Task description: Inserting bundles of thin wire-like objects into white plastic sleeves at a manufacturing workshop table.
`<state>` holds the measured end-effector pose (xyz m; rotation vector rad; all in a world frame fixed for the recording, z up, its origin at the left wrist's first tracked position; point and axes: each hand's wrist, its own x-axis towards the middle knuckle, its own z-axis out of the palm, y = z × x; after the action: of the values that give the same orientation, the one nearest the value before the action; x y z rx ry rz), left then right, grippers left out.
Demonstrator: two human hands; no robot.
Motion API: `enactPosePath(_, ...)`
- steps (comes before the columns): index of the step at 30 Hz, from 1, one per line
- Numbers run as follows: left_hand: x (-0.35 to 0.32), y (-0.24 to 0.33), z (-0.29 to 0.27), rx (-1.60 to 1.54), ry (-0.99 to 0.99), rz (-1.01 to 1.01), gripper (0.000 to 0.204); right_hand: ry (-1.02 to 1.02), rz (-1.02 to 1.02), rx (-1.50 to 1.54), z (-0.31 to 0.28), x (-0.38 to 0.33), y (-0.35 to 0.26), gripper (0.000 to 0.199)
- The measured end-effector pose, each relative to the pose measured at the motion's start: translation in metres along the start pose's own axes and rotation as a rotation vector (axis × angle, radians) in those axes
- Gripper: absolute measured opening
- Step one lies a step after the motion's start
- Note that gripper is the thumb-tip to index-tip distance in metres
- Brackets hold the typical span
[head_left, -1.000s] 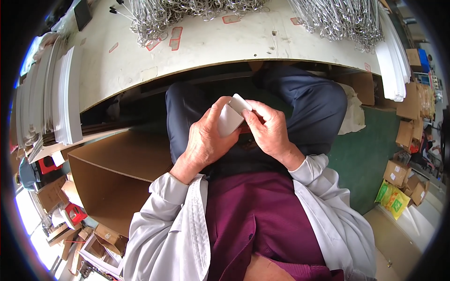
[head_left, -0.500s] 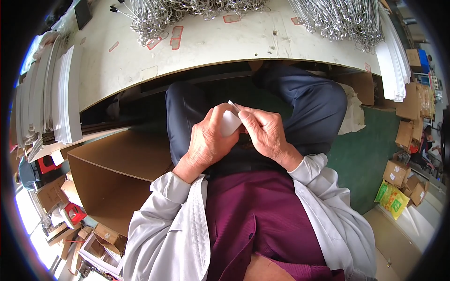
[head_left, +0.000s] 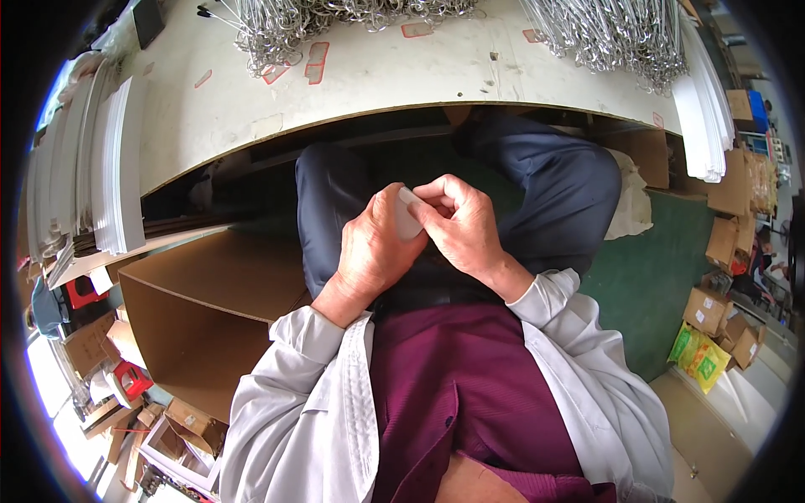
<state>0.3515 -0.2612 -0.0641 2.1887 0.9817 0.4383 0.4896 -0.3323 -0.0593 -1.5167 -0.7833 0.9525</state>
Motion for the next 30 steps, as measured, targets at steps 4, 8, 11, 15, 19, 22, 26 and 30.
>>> enactPosePath(4, 0.0, 0.004, 0.001, -0.009, 0.063, 0.09, 0.061, 0.0, 0.07, 0.04, -0.009, 0.002, 0.0, 0.012)
enactPosePath(8, -0.001, 0.003, 0.0, -0.042, 0.051, 0.033, 0.06, -0.013, 0.111, 0.083, -0.012, 0.004, -0.004, 0.014)
enactPosePath(11, -0.001, 0.002, 0.002, -0.047, 0.081, 0.071, 0.057, -0.021, 0.306, 0.2, -0.015, 0.005, -0.009, 0.015)
enactPosePath(15, -0.002, 0.003, 0.002, -0.011, 0.075, 0.094, 0.054, 0.005, 0.263, 0.147, -0.015, 0.004, -0.006, 0.016)
enactPosePath(19, -0.006, 0.006, 0.0, -0.023, 0.001, 0.03, 0.059, 0.044, 0.137, 0.039, -0.013, 0.0, 0.004, 0.018)
enactPosePath(22, -0.009, 0.004, 0.002, -0.019, 0.042, 0.054, 0.059, 0.077, -0.082, -0.206, -0.007, -0.008, 0.001, 0.02)
enactPosePath(26, -0.005, 0.003, -0.001, -0.04, 0.051, 0.071, 0.058, 0.015, -0.089, -0.165, -0.013, -0.012, 0.0, 0.018)
enactPosePath(30, -0.002, -0.001, -0.003, -0.062, 0.068, 0.083, 0.057, -0.083, -0.159, -0.227, -0.011, -0.013, 0.009, 0.033)
